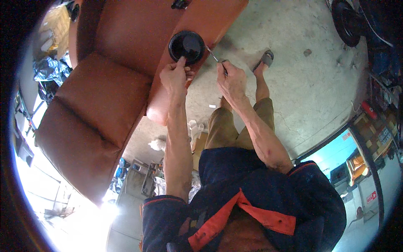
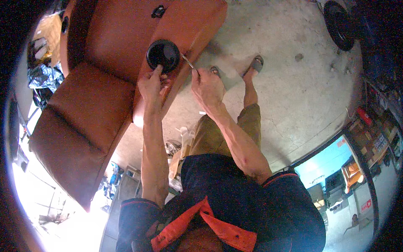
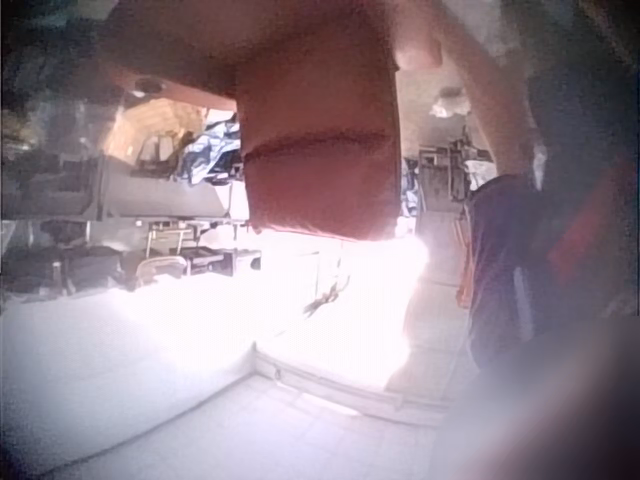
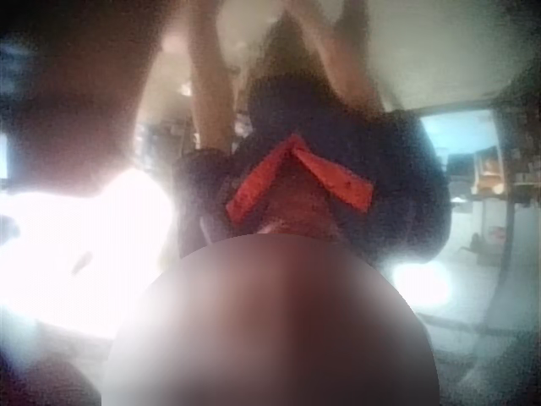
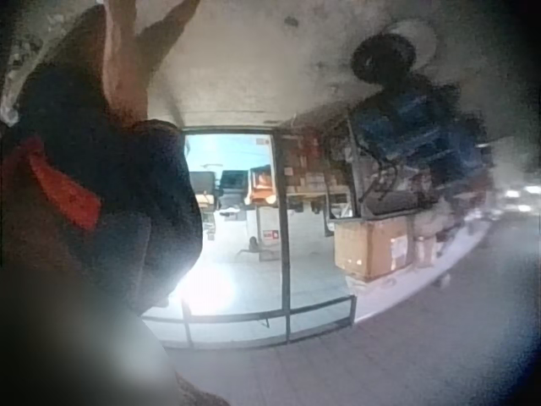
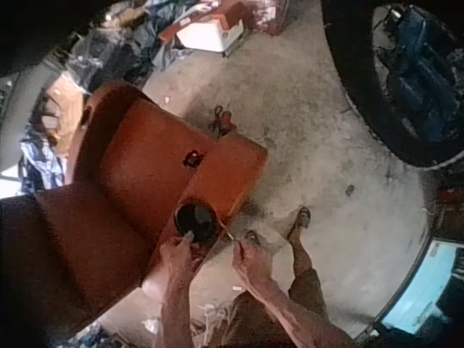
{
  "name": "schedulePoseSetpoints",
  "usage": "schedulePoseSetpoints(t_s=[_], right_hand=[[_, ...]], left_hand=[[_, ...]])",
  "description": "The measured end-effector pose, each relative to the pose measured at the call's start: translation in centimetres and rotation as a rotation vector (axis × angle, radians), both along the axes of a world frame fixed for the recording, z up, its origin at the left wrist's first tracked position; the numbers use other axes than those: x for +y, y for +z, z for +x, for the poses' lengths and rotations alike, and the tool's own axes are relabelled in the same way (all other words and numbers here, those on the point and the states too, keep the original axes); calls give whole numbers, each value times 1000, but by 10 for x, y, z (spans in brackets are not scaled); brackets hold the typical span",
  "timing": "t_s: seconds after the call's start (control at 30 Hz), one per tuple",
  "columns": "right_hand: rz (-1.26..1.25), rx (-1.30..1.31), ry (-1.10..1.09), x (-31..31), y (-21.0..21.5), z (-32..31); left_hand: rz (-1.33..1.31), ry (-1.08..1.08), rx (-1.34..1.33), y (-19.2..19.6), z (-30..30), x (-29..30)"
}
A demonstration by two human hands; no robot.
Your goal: The person removes a circular cover from the armrest of an orange recliner using a screwdriver, then flips the chair to access the underside. They connect wiring and use a cordless drill to fasten screws on the chair's base.
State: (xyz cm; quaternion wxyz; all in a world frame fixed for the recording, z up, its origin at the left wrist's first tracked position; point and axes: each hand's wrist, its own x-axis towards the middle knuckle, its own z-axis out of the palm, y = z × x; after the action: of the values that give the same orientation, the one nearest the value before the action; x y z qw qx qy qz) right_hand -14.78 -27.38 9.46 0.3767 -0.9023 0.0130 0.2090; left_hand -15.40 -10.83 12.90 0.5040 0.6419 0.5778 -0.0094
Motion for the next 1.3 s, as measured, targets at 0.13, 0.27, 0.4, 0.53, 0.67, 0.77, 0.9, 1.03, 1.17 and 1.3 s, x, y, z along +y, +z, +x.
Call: schedulePoseSetpoints(t_s=[0.13, 0.27, 0.4, 0.53, 0.67, 0.77, 0.9, 1.03, 1.17, 1.3], right_hand=[[-46, -95, 59, 0, 14, 4], [-35, -104, 86, -4, 13, 8], [160, -108, 128, -15, -13, 21], [341, -46, 121, -22, -22, 27], [182, -152, 168, -23, -10, 24], [212, -162, 147, -22, -10, 25], [263, -123, 205, -27, -31, 29], [326, -248, 260, -32, -52, 26], [320, -445, 329, -32, -68, 25], [396, -216, 292, -36, -79, 28]], left_hand=[[604, -452, -138, 3, -5, -13], [708, -732, -269, -15, -2, -25], [685, -808, -149, -24, -1, -26], [638, -783, -72, -24, 2, -29], [609, -773, -89, -24, 6, -30], [572, -770, -120, -24, 6, -26], [568, -745, -155, -24, 4, -26], [585, -736, -135, -23, 3, -27], [616, -705, -206, -24, 1, -29], [657, -723, -246, -25, -1, -31]])
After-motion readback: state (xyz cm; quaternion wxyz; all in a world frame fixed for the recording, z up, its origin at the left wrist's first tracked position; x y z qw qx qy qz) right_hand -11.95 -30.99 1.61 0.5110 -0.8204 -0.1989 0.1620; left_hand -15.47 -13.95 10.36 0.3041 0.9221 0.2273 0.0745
